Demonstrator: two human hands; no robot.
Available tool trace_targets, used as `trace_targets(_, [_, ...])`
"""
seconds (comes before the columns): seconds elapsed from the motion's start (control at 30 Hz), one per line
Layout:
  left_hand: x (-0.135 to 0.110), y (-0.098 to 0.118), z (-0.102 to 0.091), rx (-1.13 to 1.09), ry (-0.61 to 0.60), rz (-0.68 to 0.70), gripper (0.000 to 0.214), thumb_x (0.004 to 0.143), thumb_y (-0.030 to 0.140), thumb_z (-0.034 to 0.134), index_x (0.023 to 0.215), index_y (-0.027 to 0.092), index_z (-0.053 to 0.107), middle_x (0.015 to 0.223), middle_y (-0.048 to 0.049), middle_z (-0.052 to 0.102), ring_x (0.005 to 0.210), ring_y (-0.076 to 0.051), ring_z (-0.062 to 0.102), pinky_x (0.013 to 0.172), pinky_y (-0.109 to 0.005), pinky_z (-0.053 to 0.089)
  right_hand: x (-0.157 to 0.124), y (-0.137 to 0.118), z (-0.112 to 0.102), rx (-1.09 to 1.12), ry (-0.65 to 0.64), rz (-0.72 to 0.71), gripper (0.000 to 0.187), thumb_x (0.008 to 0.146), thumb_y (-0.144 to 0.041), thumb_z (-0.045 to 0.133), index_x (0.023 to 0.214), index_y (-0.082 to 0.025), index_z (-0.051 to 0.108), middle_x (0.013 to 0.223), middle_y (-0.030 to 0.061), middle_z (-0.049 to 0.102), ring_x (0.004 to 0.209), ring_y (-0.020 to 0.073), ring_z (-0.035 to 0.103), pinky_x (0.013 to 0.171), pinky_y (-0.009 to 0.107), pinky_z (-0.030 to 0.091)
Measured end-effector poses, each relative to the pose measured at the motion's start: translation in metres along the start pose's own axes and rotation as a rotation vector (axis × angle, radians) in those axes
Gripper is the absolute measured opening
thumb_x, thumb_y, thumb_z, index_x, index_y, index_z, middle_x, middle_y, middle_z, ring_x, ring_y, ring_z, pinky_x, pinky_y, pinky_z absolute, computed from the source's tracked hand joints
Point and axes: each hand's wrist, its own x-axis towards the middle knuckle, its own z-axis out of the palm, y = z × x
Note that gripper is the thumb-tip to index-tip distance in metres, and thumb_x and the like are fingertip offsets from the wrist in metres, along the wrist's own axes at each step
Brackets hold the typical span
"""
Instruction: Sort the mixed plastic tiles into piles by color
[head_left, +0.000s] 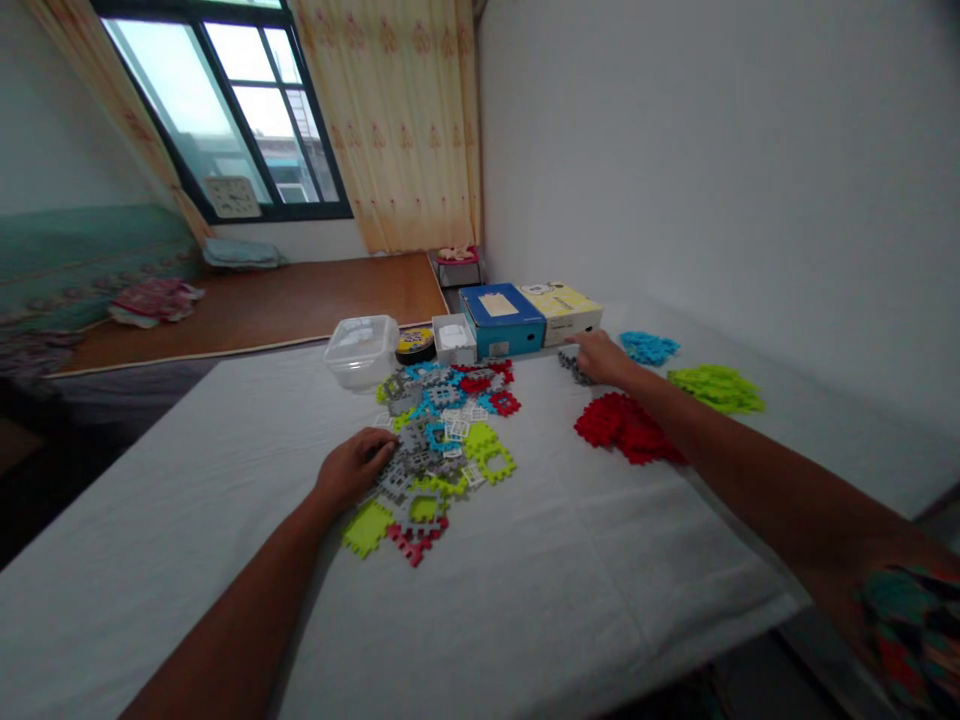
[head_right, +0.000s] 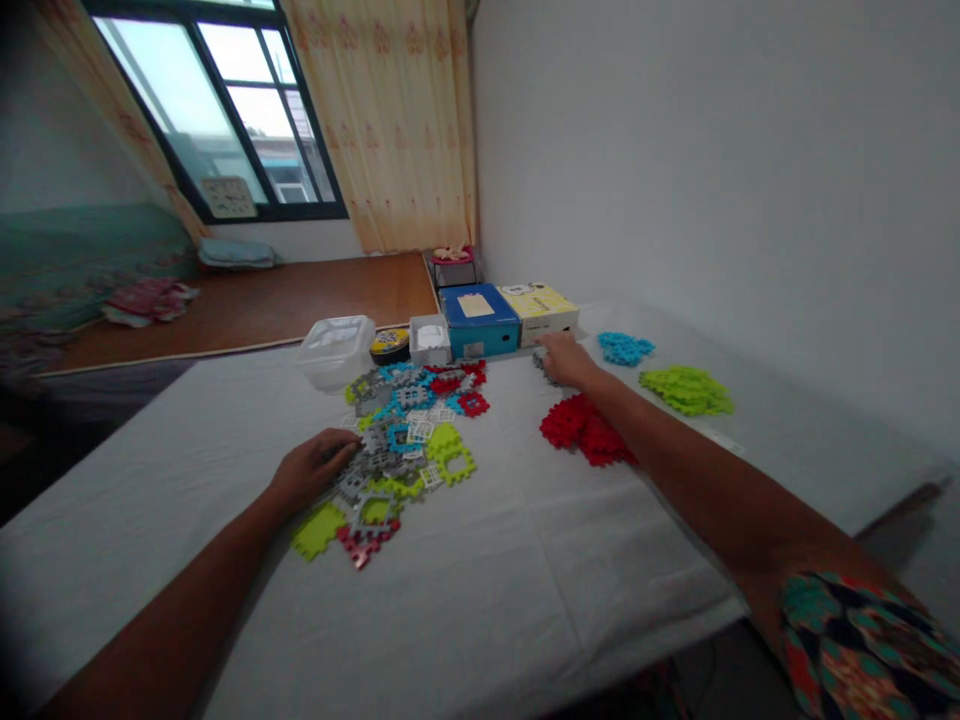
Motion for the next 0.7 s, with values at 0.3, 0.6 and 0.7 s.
trace_targets(0.3, [-0.002,-0.001,0.001,-0.008,0.022,0.016,0.037,0.086,0.051,0.045,0.098,0.026,0.07,0.108,-0.0013,0.071,0.098,-0.02,0.066,0.085,-0.029,0.049,-0.055,-0.143,0.055,0.098,-0.418,-0.413,0.035,0.092,-0.036,0.057,0.12,-0.016,0.061,0.119,0.0143,0.065,0.106,0.0263,0.057,0.09,0.038,0.044])
trace_targets(0.6, [0.0,-0.001,-0.001,-0.006,-0.01,0.014,0.042,0.085,0.054,0.043,0.099,0.024,0.069,0.109,-0.0034,0.071,0.099,-0.021,0.065,0.088,-0.03,0.049,-0.052,-0.141,0.066,0.152,-0.348,-0.344,0.038,0.086,-0.035,0.066,0.117,-0.015,0.061,0.114,0.0123,0.064,0.106,0.0231,0.057,0.089,0.032,0.042])
trace_targets(0.7, [0.0,0.0,-0.002,-0.01,-0.003,0.01,0.042,0.085,0.055,0.043,0.098,0.025,0.069,0.109,-0.0028,0.071,0.099,-0.021,0.066,0.089,-0.03,0.049,-0.054,-0.144,0.069,0.149,-0.343,-0.349,0.037,0.085,-0.042,0.066,0.111,-0.015,0.063,0.114,0.0127,0.063,0.106,0.0238,0.056,0.088,0.033,0.042])
